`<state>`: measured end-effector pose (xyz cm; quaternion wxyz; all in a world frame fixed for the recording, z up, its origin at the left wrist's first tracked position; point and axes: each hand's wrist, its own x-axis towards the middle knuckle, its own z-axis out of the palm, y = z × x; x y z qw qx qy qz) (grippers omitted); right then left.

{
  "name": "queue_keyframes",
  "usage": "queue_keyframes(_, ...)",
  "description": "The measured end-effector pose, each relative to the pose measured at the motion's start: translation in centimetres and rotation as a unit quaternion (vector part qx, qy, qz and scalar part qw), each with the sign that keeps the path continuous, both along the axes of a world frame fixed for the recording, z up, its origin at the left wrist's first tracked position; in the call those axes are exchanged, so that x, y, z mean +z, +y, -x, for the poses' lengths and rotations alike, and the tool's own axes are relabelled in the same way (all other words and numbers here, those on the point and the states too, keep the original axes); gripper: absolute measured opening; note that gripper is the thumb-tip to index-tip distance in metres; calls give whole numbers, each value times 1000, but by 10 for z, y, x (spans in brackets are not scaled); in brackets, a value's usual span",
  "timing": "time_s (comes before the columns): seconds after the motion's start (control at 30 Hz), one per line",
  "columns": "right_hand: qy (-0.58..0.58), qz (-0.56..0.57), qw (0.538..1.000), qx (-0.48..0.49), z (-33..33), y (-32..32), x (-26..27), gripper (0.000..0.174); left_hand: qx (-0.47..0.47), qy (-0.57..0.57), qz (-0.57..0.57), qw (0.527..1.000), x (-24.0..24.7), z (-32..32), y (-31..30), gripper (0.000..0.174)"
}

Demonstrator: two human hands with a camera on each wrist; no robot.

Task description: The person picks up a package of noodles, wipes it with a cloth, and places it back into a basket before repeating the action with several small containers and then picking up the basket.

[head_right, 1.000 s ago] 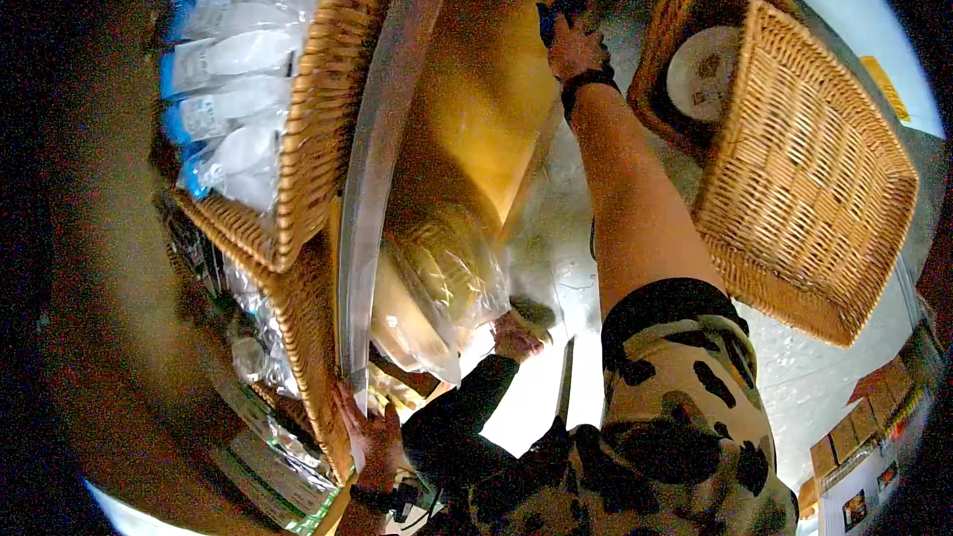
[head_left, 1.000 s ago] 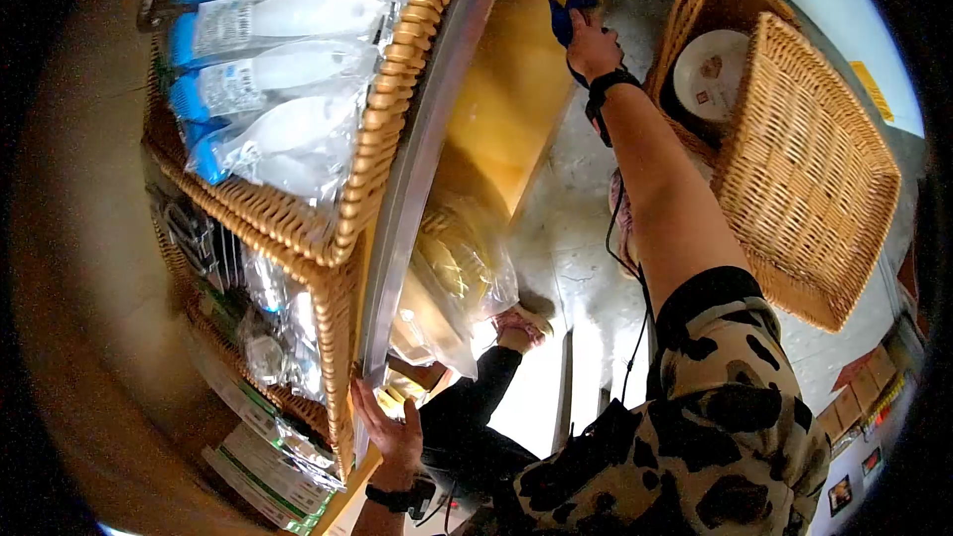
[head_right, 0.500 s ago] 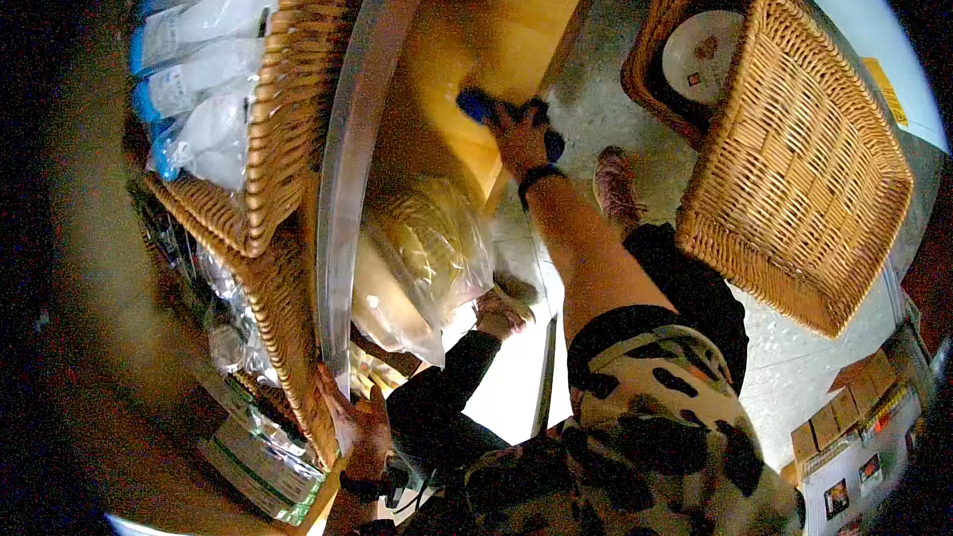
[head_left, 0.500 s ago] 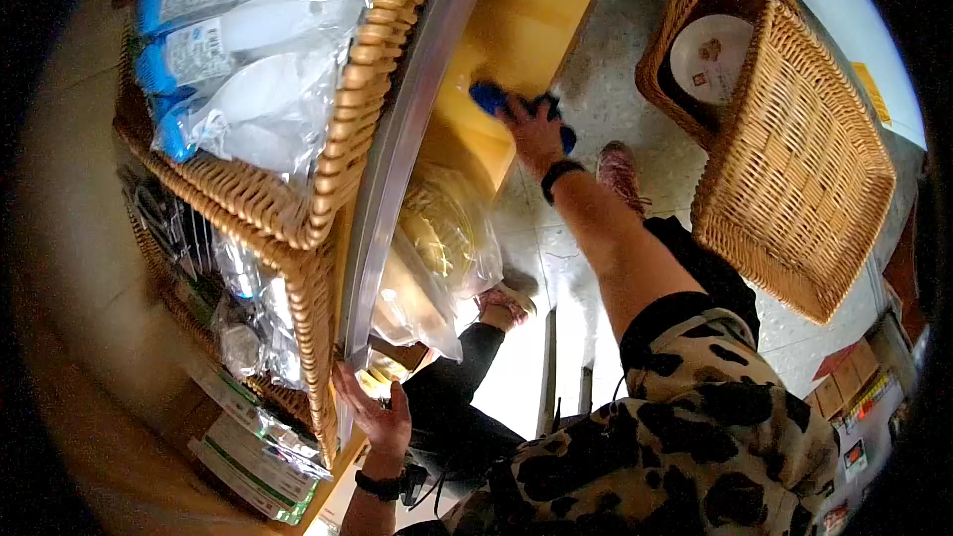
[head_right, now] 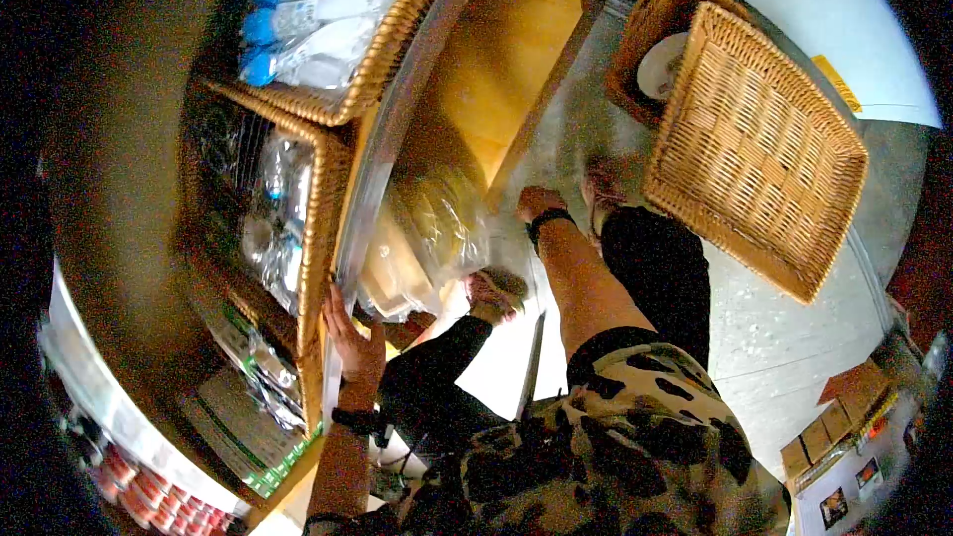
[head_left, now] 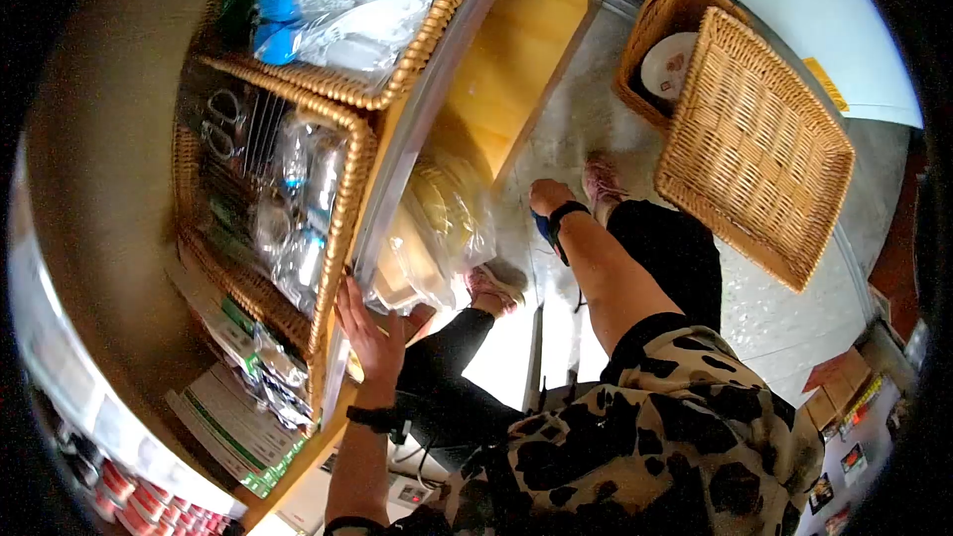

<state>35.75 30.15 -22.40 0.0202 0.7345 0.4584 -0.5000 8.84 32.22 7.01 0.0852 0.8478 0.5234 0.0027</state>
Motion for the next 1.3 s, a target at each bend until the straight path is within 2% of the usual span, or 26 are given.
queue_keyframes(0.07,27,-10,999,22,-10,-3,-21,24,12,-8,-20,1000,-6,5,-1,76)
queue_keyframes(0.1,7,-153,988,0,-9,-11,-45,25,6,-2,-18,1000,-4,6,-1,76)
queue_keyframes(0.13,58,-136,989,-29,-17,-10,-41,28,-1,3,-16,1000,-1,5,-3,76)
queue_keyframes(0.17,64,-182,980,-40,-25,-11,-32,29,24,15,-13,1000,2,2,-6,76)
queue_keyframes(0.2,72,-228,970,-48,-29,-14,-25,31,-9,-10,-36,999,-2,7,-5,76)
queue_keyframes(0.27,99,-247,963,-53,-42,-18,82,34,-28,-44,-54,997,0,12,-5,76)
queue_keyframes(0.37,265,-365,889,-78,-56,-33,127,34,-21,-48,-36,998,4,18,-6,76)
queue_keyframes(0.43,385,-368,836,-132,-61,-48,179,34,-23,-35,-25,999,6,23,-6,78)
queue_keyframes(0.47,467,-312,803,-199,-59,-58,220,34,-43,-53,-35,997,7,26,-7,79)
queue_keyframes(0.5,541,-249,759,-264,-55,-65,242,35,-13,-61,-19,998,10,27,-10,78)
queue_keyframes(0.53,524,-318,763,-204,-54,-67,235,37,18,-70,-3,997,14,25,-16,77)
queue_keyframes(0.6,619,-246,681,-305,-43,-83,270,37,62,-169,63,982,45,5,-35,72)
queue_keyframes(0.63,603,-257,700,-283,-38,-89,281,37,34,-259,74,963,11,14,-28,75)
queue_keyframes(0.67,592,-261,704,-293,-25,-95,299,37,95,-325,201,919,56,-14,-57,81)
queue_keyframes(0.7,580,-265,707,-305,-6,-103,320,36,156,-409,336,834,80,-31,-74,87)
queue_keyframes(0.73,568,-271,709,-318,13,-112,338,36,167,-452,373,793,96,-45,-94,77)
queue_keyframes(0.77,584,-227,711,-318,29,-121,348,38,160,-501,432,732,92,-50,-104,80)
queue_keyframes(0.8,604,-195,712,-300,41,-131,358,40,94,-578,446,677,66,-54,-103,76)
queue_keyframes(0.87,588,-245,743,-205,59,-143,359,41,160,-549,494,655,79,-54,-121,67)
queue_keyframes(0.9,562,-222,767,-214,60,-151,363,40,187,-555,498,639,84,-51,-127,55)
queue_keyframes(1.0,592,-136,764,-217,34,-168,365,41,203,-588,531,575,84,-29,-138,50)
queue_keyframes(1.07,560,-219,773,-203,-4,-182,359,48,217,-609,566,512,79,-9,-148,46)
queue_keyframes(1.13,577,-224,719,-318,-58,-204,341,45,248,-614,581,472,69,18,-151,46)
queue_keyframes(1.17,552,-247,703,-376,-85,-218,331,42,270,-612,573,473,70,30,-154,46)
queue_keyframes(1.23,523,-300,615,-508,-140,-256,308,31,283,-625,554,471,64,52,-161,46)
queue_keyframes(1.3,505,-323,584,-547,-217,-307,242,23,298,-651,546,434,34,78,-162,45)
